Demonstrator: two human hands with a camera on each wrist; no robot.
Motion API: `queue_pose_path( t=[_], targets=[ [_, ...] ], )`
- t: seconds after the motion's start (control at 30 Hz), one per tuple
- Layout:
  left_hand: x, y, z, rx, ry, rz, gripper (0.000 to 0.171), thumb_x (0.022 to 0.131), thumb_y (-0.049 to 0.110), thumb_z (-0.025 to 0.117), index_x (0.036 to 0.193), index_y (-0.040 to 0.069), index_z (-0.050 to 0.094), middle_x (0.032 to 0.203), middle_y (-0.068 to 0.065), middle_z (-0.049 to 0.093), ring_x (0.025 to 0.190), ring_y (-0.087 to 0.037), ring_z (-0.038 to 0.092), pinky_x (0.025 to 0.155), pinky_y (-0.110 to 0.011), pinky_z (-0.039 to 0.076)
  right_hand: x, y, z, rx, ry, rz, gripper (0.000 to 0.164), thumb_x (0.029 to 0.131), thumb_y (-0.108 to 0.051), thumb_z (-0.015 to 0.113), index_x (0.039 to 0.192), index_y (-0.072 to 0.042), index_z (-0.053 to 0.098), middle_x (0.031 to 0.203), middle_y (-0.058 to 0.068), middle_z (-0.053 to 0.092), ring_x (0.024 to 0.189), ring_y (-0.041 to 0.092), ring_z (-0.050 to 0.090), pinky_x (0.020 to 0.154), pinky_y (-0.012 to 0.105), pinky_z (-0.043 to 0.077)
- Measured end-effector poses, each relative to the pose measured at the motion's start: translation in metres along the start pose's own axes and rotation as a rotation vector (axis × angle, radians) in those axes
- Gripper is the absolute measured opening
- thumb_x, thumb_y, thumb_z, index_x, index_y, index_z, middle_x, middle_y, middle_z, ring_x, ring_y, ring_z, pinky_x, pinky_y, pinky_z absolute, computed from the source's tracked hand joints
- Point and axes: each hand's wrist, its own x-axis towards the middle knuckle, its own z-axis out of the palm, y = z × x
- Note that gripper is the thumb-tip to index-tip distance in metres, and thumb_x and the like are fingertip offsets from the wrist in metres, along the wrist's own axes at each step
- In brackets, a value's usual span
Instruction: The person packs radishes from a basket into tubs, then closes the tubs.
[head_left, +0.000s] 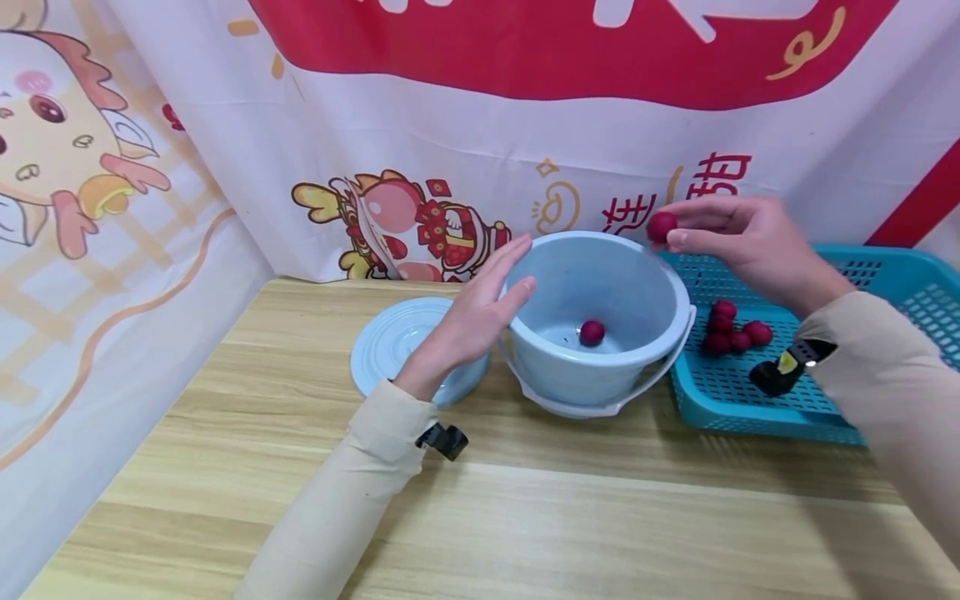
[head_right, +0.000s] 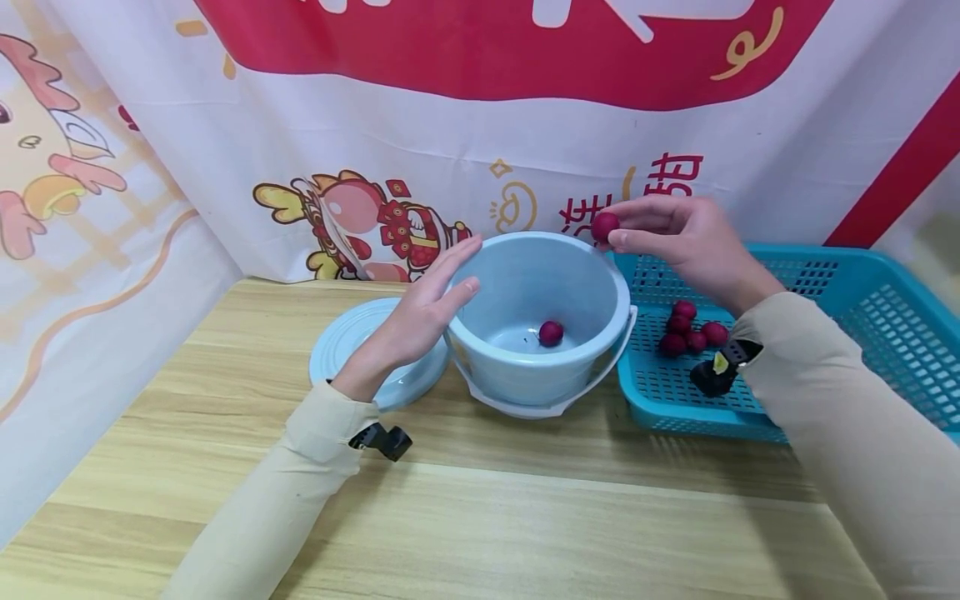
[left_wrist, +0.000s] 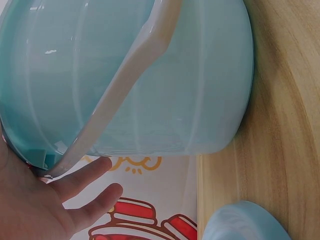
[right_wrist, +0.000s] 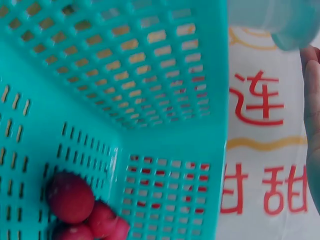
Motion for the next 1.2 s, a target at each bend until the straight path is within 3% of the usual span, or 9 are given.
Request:
queue_pose_path(
  t=[0.2,0.4,0.7,0.97,1.2],
  targets=[
    [0.000,-0.001,0.000,-0.002,-0.002,0.001,0.062,0.112,0.038,0.044,0.170,0.021,0.028,0.179,0.006,0.020,0.166,-0.016,0.018,0.134,-0.054,0.024,0.004,-0.014,0.014,-0.021,-0.042,-0.047,0.049,0.096,-0.030,0.080,0.143,-0.023,0.067,0.122,-0.016,0.077,0.109,0.001,0.073,0.085,0.014,0.060],
    [-0.001,0.000,0.000,-0.003,0.000,0.000,0.062,0.112,0.037,0.044,0.170,0.021,0.028,0.179,0.006,0.019,0.166,-0.016,0.018,0.134,-0.054,0.023,0.009,-0.024,0.031,-0.013,-0.087,-0.139,0.043,0.096,-0.025,0.080,0.137,-0.017,0.071,0.120,-0.012,0.078,0.106,0.004,0.076,0.086,0.016,0.061],
    [-0.001,-0.001,-0.001,0.005,0.007,-0.002,0.062,0.112,0.037,0.044,0.170,0.021,0.028,0.179,0.004,0.020,0.166,-0.017,0.018,0.134,-0.056,0.023,0.010,-0.032,0.050,-0.094,-0.107,-0.171,0.040,0.094,-0.025,0.082,0.133,-0.022,0.075,0.122,0.002,0.079,0.102,0.011,0.075,0.085,0.019,0.061],
    [0.000,-0.002,0.000,0.000,0.008,-0.001,0.062,0.111,0.037,0.044,0.169,0.020,0.029,0.179,0.004,0.020,0.166,-0.017,0.018,0.134,-0.055,0.023,0.006,-0.031,0.060,-0.157,-0.115,-0.162,0.039,0.093,-0.029,0.084,0.130,-0.026,0.076,0.123,0.003,0.078,0.108,0.019,0.069,0.086,0.023,0.057],
    [0.000,0.000,0.001,0.001,0.009,0.006,0.062,0.111,0.037,0.045,0.169,0.020,0.029,0.179,0.006,0.021,0.166,-0.017,0.019,0.134,-0.054,0.023,0.004,-0.031,0.064,-0.232,-0.108,-0.243,0.038,0.091,-0.025,0.085,0.128,-0.025,0.077,0.117,0.001,0.079,0.106,0.018,0.069,0.088,0.026,0.054]
  ],
)
